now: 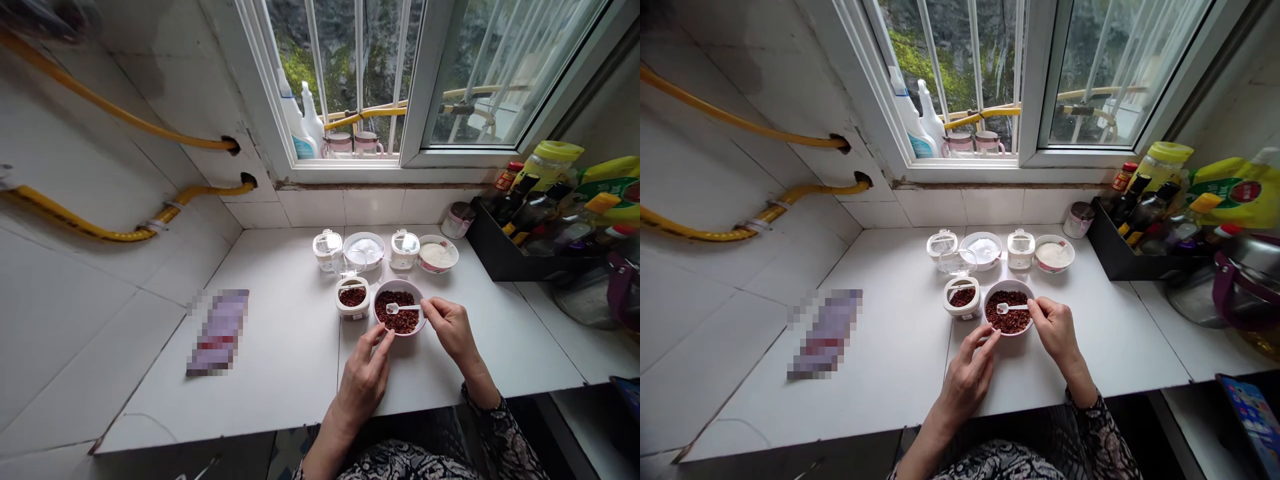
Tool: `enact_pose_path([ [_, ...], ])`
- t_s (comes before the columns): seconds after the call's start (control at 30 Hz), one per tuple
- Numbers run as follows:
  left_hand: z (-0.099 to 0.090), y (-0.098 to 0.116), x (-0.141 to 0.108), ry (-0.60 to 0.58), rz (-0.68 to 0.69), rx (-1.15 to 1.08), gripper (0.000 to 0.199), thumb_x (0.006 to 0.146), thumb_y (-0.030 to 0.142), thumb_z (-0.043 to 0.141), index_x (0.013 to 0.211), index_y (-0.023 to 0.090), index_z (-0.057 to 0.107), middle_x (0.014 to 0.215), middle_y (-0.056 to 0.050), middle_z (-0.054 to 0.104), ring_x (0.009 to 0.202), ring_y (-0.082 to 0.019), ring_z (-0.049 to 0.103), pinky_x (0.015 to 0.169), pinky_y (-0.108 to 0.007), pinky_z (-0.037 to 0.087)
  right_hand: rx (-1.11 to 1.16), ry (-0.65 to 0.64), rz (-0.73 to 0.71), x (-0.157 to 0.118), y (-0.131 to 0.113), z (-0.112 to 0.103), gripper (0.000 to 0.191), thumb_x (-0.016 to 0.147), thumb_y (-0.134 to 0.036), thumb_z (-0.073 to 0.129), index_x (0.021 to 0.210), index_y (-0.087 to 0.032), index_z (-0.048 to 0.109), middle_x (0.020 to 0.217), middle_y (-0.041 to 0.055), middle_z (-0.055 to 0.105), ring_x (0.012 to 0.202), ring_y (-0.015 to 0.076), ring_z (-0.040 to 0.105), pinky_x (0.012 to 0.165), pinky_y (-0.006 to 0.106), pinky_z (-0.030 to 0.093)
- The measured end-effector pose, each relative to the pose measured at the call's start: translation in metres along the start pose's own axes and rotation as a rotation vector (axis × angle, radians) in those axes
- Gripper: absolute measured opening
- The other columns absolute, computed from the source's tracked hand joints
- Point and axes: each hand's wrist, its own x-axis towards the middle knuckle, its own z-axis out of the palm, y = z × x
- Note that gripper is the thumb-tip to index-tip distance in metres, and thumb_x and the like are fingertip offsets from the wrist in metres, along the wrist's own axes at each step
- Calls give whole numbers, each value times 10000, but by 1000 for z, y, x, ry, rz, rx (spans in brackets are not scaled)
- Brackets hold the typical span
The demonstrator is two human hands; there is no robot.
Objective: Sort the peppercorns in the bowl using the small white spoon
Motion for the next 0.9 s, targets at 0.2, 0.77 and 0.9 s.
enact_pose_path([
  [0.2, -1, 0, 1, 0, 7, 4, 602, 936, -19, 435, 1499, 194, 449, 1318, -161, 574, 1251, -230, 613, 974, -342, 617, 8, 8, 40, -1, 1, 3, 474, 901, -523, 490, 547, -214, 429, 531, -31, 380, 534, 122, 371, 518, 257, 310],
  [0.77, -1, 1, 1, -7, 9, 9, 575, 945, -10, 443, 1486, 184, 457, 1319, -166, 571, 1223, -228, 625, 983, -354, 616, -54, 33, 43, -3, 7, 4, 475, 903, -517, 476, 543, -218, 399, 518, -39, 359, 523, 117, 357, 513, 255, 296],
  [0.9, -1, 0, 0, -8, 5, 4, 589, 944, -4, 450, 1499, 194, 445, 1329, -164, 563, 1243, -235, 612, 984, -363, 616, 21, 12, 70, -2, 5, 5, 470, 884, -525, 492, 537, -220, 409, 532, -32, 376, 531, 122, 367, 512, 256, 309],
])
